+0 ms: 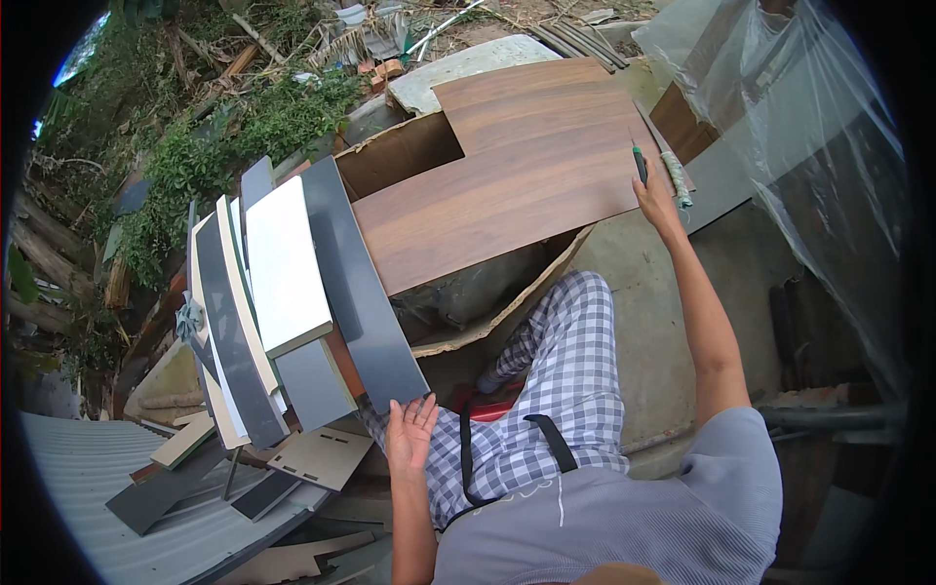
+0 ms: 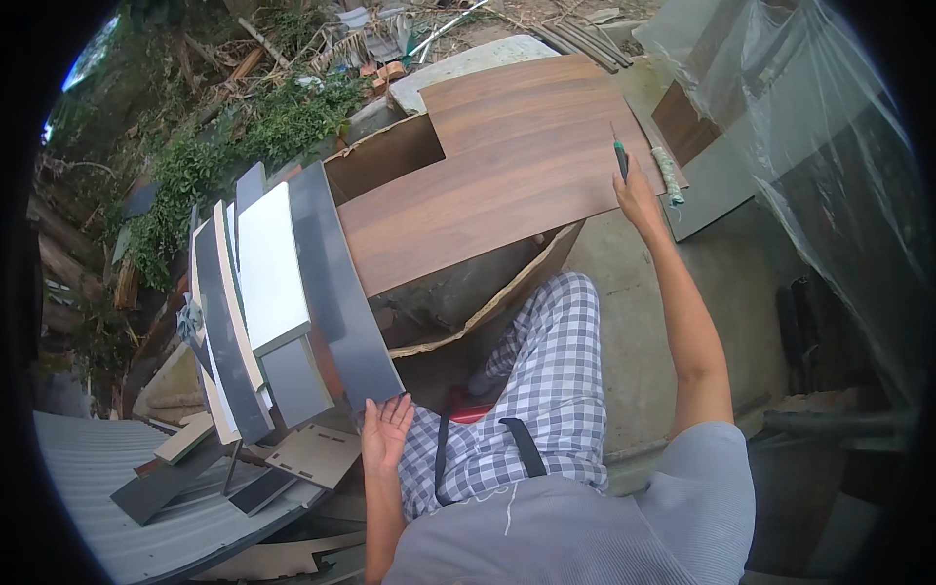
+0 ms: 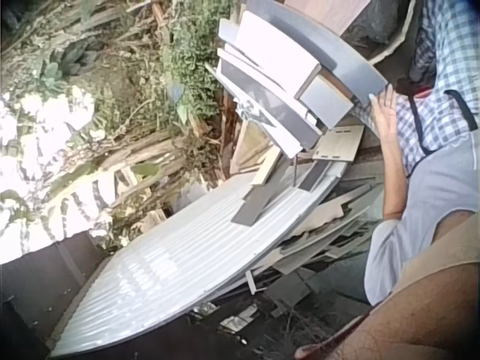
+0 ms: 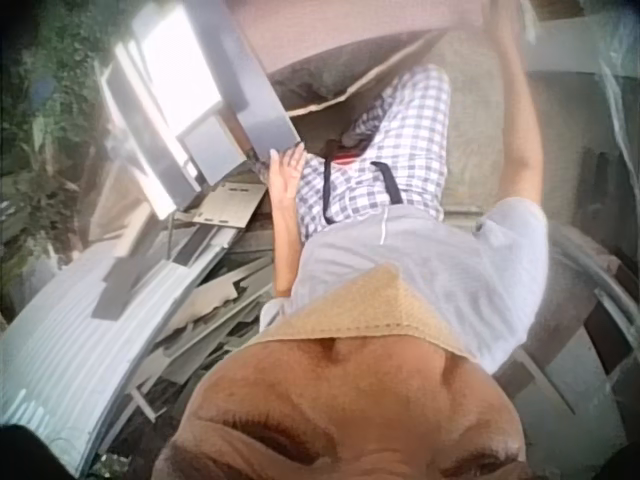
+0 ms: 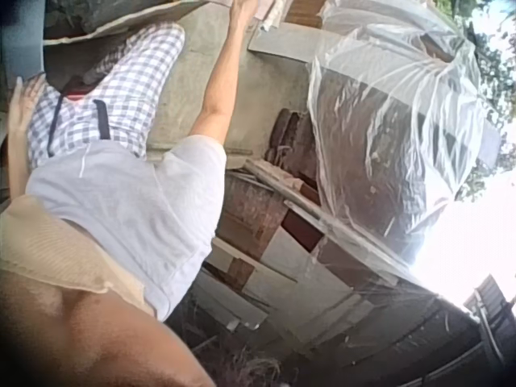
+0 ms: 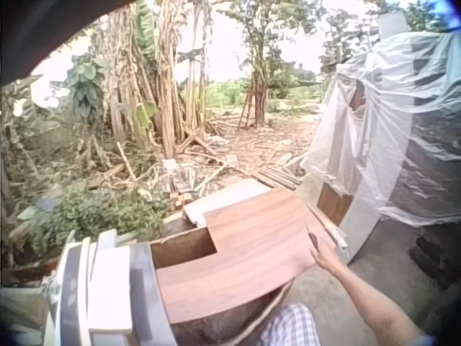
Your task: The recorder uses a handsaw to cut a strip of furniture trim or laminate.
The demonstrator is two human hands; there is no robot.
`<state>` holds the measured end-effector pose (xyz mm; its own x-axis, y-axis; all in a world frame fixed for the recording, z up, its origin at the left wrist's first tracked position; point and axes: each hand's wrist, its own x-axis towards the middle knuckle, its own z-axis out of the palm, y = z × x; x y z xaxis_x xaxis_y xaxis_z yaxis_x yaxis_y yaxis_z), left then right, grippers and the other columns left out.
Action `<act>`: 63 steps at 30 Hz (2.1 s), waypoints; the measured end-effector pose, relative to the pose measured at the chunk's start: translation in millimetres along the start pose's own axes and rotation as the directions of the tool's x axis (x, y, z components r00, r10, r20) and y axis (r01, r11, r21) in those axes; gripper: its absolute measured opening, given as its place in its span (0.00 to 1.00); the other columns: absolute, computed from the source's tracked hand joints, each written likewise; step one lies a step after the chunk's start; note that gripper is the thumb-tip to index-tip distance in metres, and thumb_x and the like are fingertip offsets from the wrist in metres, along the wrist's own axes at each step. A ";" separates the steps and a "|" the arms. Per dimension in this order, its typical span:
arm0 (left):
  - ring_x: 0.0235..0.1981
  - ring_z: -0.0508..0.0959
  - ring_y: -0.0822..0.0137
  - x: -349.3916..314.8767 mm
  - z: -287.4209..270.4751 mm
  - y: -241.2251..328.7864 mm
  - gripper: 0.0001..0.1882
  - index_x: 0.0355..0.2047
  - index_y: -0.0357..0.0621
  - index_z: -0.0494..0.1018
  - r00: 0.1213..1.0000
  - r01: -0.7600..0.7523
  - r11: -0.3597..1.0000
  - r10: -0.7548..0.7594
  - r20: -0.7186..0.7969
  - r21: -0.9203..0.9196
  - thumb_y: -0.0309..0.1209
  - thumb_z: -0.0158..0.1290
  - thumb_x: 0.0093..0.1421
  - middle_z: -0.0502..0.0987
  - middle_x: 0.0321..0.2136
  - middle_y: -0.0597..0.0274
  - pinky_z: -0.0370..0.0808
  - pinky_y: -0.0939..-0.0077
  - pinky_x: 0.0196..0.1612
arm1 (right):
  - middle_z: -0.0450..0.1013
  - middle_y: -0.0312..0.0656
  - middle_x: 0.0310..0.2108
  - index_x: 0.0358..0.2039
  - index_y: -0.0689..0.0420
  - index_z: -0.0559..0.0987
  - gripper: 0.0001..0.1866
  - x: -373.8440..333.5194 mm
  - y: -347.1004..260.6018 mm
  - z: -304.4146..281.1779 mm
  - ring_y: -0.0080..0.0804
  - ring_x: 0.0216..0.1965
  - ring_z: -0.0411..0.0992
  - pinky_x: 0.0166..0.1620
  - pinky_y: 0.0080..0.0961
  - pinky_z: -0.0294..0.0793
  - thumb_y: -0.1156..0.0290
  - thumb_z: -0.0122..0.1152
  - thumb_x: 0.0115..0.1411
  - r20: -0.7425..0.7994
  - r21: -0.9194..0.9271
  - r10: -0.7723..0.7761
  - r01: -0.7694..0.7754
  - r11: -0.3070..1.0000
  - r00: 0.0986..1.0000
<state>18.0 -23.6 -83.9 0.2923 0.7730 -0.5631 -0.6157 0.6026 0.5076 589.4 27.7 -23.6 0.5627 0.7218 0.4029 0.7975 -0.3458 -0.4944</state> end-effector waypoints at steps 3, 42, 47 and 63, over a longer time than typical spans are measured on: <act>0.51 0.69 0.53 1.6 -1.4 -2.3 0.23 0.42 0.36 0.66 1.000 -0.004 1.000 0.004 -0.020 0.015 0.46 0.45 0.62 0.72 0.42 0.53 0.65 0.57 0.55 | 0.67 0.58 0.42 0.54 0.55 0.61 0.25 17.7 15.2 -12.3 0.56 0.47 0.66 0.49 0.49 0.64 0.68 0.52 0.56 -0.011 -0.253 0.103 -0.102 0.962 0.995; 0.39 0.76 0.59 -93.9 -126.6 27.2 0.25 0.48 0.37 0.64 0.879 0.097 0.895 0.128 -0.460 0.436 0.45 0.47 0.60 0.72 0.42 0.52 0.73 0.67 0.44 | 0.71 0.44 0.23 0.28 0.64 0.76 0.28 129.0 86.3 25.7 0.41 0.23 0.70 0.27 0.35 0.69 0.45 0.58 0.51 0.192 -0.243 0.369 -0.321 0.916 0.909; 0.27 0.75 0.66 -86.2 -245.6 94.3 0.20 0.39 0.35 0.71 0.656 0.131 0.743 0.432 -0.619 0.656 0.42 0.51 0.57 0.75 0.30 0.56 0.71 0.72 0.29 | 0.71 0.43 0.22 0.27 0.63 0.75 0.27 119.0 33.7 23.6 0.39 0.23 0.69 0.26 0.34 0.68 0.46 0.58 0.51 0.216 -0.168 0.350 -0.319 0.933 0.911; 0.56 0.62 0.45 -16.7 -489.2 368.5 0.19 0.46 0.40 0.72 0.296 0.932 -0.189 0.890 -0.348 0.310 0.33 0.38 0.59 0.69 0.50 0.50 0.53 0.51 0.58 | 0.68 0.40 0.20 0.26 0.61 0.74 0.25 111.4 -94.9 91.7 0.35 0.20 0.67 0.24 0.30 0.66 0.47 0.58 0.53 0.291 -0.060 0.364 -0.363 0.930 0.885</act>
<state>-571.7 88.5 -206.5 -0.7160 0.6956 0.0582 0.6151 0.6682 -0.4185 556.5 195.9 -2.4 0.7251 0.6869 -0.0479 0.5502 -0.6198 -0.5596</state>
